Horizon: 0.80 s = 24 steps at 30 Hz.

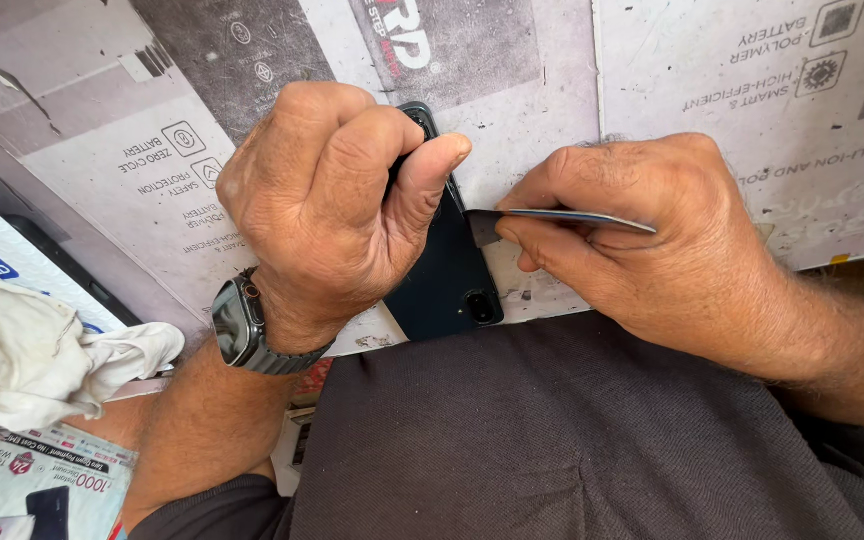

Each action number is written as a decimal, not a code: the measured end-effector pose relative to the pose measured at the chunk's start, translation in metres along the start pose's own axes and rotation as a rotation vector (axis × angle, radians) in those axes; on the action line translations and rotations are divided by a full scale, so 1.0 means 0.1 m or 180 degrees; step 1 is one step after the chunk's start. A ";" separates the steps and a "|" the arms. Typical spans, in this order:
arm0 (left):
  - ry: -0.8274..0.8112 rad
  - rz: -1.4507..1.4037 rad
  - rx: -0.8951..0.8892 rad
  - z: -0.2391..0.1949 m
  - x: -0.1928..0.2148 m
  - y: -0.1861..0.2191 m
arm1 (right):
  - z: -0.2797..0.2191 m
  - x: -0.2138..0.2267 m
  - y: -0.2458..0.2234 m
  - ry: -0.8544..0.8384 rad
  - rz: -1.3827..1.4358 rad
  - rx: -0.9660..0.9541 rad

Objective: The person uses a plastic prying tool to carefully separate the back cover of a green Samsung smartphone. They work around the edges and camera area, gradually lifting the cover to expose the internal components.

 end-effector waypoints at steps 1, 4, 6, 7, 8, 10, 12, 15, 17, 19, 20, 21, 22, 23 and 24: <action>0.0018 0.0065 -0.0030 0.00 -0.01 0.00 | -0.01 -0.01 0.00 -0.0001 -0.0032 -0.0017; 0.0034 0.0116 -0.0124 0.02 -0.03 -0.01 | -0.03 -0.03 0.00 0.0002 -0.0063 -0.0076; 0.0042 0.0187 -0.0155 0.02 -0.04 -0.01 | -0.05 -0.04 0.02 0.0014 -0.0002 -0.0132; 0.0045 0.0220 -0.0169 0.02 -0.04 -0.01 | -0.06 -0.05 0.02 0.0016 0.0003 -0.0103; 0.0031 0.0233 -0.0182 0.01 -0.04 0.00 | -0.07 -0.05 0.02 0.0014 0.0008 -0.0070; -0.0001 0.0264 -0.0203 0.01 -0.03 0.00 | -0.08 -0.06 0.02 0.0018 0.0046 -0.0075; -0.0008 0.0300 -0.0210 0.01 -0.04 0.01 | -0.10 -0.06 0.02 0.0035 0.0109 -0.0150; -0.0020 0.0324 -0.0227 0.01 -0.04 0.01 | -0.13 -0.05 0.01 0.0072 0.0183 -0.0183; -0.0024 0.0311 -0.0240 0.01 -0.05 0.01 | -0.13 -0.06 0.03 0.0061 0.0183 -0.0184; -0.0023 0.0284 -0.0246 0.01 -0.05 0.01 | -0.13 -0.05 0.03 0.0050 0.0217 -0.0192; -0.0026 0.0296 -0.0253 0.02 -0.05 0.01 | -0.13 -0.05 0.04 0.0042 0.0251 -0.0194; -0.0029 0.0308 -0.0261 0.02 -0.05 0.01 | -0.13 -0.05 0.03 0.0035 0.0285 -0.0196; -0.0032 0.0328 -0.0265 0.02 -0.05 0.01 | -0.12 -0.05 0.03 0.0031 0.0224 -0.0193; -0.0042 0.0376 -0.0275 0.02 -0.05 0.01 | -0.12 -0.05 0.02 0.0027 0.0163 -0.0189; -0.0052 0.0425 -0.0289 0.03 -0.05 0.02 | -0.11 -0.05 0.01 0.0027 0.0102 -0.0183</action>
Point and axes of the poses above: each hand's wrist, its own z-axis towards the middle knuckle, its own x-axis out of the back of the hand, y = z × x, the point moved 4 cm from there along z, towards the middle knuckle
